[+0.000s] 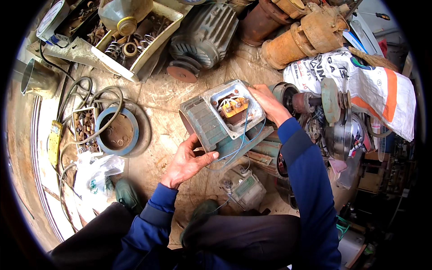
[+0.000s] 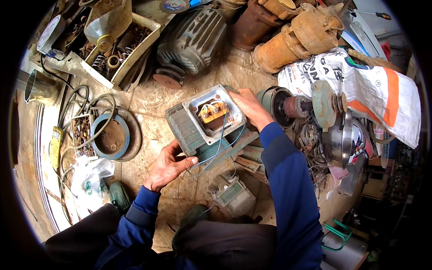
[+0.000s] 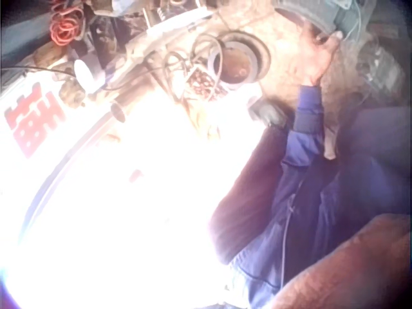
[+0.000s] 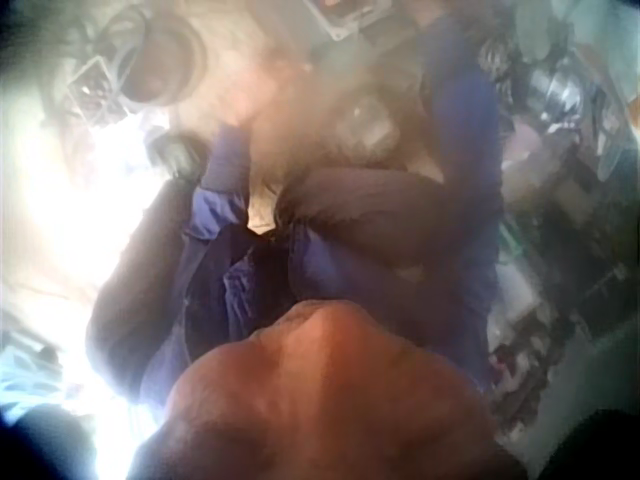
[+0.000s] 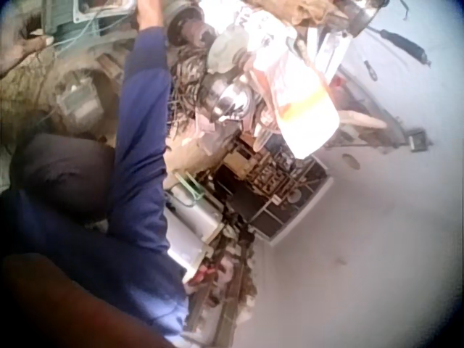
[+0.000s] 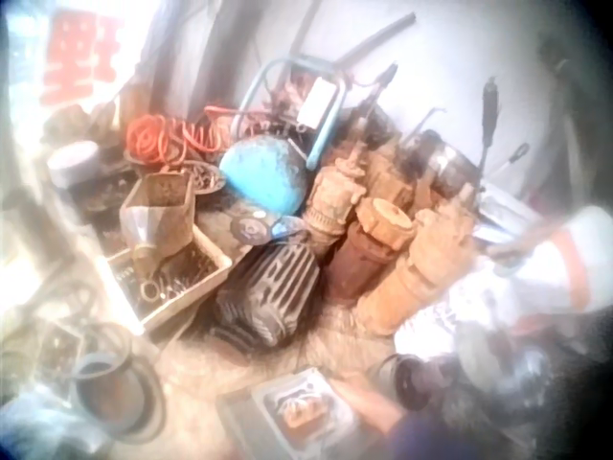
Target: The person sits on the floor and works on a disassembled electric motor. They handle the motor housing and the stator, manipulating the internal copper windings and wires with their hands.
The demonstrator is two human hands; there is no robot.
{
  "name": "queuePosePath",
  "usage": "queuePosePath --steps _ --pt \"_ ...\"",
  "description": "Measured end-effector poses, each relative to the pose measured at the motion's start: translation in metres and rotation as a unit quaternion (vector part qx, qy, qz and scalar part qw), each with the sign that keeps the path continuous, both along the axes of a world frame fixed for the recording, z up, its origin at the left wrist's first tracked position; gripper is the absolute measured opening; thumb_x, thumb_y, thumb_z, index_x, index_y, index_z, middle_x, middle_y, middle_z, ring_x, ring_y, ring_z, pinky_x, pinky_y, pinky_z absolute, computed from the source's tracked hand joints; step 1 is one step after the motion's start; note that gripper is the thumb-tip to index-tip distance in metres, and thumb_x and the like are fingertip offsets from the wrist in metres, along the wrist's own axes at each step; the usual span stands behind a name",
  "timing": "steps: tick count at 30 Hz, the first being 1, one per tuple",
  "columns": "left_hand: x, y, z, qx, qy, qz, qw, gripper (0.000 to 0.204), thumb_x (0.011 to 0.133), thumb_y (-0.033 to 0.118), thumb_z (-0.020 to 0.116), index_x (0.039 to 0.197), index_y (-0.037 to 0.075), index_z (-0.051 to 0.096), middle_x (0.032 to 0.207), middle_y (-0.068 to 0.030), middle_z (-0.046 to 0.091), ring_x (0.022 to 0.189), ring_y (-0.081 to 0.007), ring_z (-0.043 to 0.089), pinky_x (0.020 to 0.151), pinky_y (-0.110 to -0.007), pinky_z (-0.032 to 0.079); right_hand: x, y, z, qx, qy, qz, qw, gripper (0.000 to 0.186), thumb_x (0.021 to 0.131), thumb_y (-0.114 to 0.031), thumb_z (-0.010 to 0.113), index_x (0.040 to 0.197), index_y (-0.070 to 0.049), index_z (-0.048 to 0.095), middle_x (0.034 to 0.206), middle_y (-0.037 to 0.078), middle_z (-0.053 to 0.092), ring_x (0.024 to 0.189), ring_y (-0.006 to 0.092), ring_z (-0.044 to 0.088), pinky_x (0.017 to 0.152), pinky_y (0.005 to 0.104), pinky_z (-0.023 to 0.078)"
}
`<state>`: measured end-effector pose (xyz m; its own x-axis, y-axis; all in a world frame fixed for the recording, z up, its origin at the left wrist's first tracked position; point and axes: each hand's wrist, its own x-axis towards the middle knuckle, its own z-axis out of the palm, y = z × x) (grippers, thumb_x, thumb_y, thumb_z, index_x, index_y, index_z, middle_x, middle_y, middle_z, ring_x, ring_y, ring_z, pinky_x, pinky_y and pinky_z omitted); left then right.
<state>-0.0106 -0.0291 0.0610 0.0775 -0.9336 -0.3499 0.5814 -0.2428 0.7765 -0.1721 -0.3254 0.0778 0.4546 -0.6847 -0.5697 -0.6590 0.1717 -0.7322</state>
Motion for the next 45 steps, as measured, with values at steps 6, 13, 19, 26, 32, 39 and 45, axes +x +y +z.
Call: queuePosePath --steps 6,13,19,26,32,39,45 --pt "-0.003 0.003 -0.009 0.004 0.011 0.009 1.0 0.056 0.098 0.008 0.079 0.148 0.0 0.055 0.135 -0.0068 0.068 0.119 -0.0143 0.062 0.103 -0.033 0.054 0.028 0.014 0.041 -0.08 0.087 0.033 0.993 0.059 0.109 -0.045 0.062 0.12 0.013 0.068 0.109 0.017 0.075 0.098 0.0162 0.068 0.085 0.033 0.055" --pt "-0.005 0.0 -0.009 0.014 0.055 0.024 0.998 0.057 0.096 0.004 0.08 0.146 -0.003 0.055 0.135 -0.0073 0.069 0.124 -0.0159 0.062 0.11 -0.034 0.051 0.029 0.019 0.062 -0.096 0.086 0.072 0.989 0.066 0.108 -0.049 0.062 0.124 0.015 0.067 0.117 0.019 0.073 0.106 0.0194 0.067 0.1 0.0347 0.051" --pt "-0.001 -0.008 -0.011 0.011 0.109 0.072 0.991 0.057 0.099 0.013 0.079 0.148 -0.001 0.054 0.134 -0.0084 0.069 0.122 -0.0161 0.064 0.108 -0.035 0.052 0.03 0.019 0.056 -0.102 0.076 0.077 0.989 0.079 0.102 -0.062 0.063 0.11 0.017 0.068 0.101 0.023 0.073 0.096 0.0238 0.068 0.088 0.0397 0.054" --pt "-0.001 -0.017 -0.012 0.034 0.098 0.049 0.993 0.047 0.099 0.015 0.079 0.14 -0.001 0.062 0.129 -0.0079 0.072 0.117 -0.0153 0.066 0.105 -0.035 0.053 0.027 0.019 0.035 -0.175 0.082 0.069 0.979 0.077 0.099 -0.064 0.063 0.095 0.013 0.065 0.089 0.03 0.07 0.089 0.0296 0.07 0.082 0.0461 0.055" --pt "0.011 -0.018 -0.014 0.025 0.078 0.014 0.997 0.042 0.098 0.011 0.078 0.136 -0.001 0.067 0.124 -0.0049 0.075 0.111 -0.0135 0.068 0.099 -0.034 0.054 0.037 0.03 0.037 -0.224 0.103 0.081 0.966 0.082 0.098 -0.064 0.063 0.098 0.018 0.065 0.094 0.041 0.069 0.095 0.0479 0.074 0.086 0.0537 0.055" --pt "-0.006 -0.03 -0.013 0.072 0.126 0.096 0.985 0.066 0.09 0.007 0.077 0.151 0.0 0.051 0.136 -0.0097 0.069 0.123 -0.0204 0.066 0.107 -0.038 0.053 0.04 0.032 0.056 -0.198 0.105 0.076 0.972 0.071 0.101 -0.055 0.066 0.099 0.016 0.065 0.087 0.038 0.069 0.09 0.0448 0.074 0.082 0.0529 0.055" --pt "-0.003 -0.019 -0.031 0.116 0.138 0.056 0.982 0.07 0.088 0.013 0.08 0.15 -0.001 0.051 0.137 -0.0107 0.067 0.126 -0.0235 0.064 0.109 -0.04 0.051 0.04 0.032 0.059 -0.174 0.099 0.07 0.977 0.06 0.102 -0.046 0.068 0.095 0.013 0.064 0.085 0.036 0.069 0.088 0.0499 0.074 0.079 0.0538 0.054"
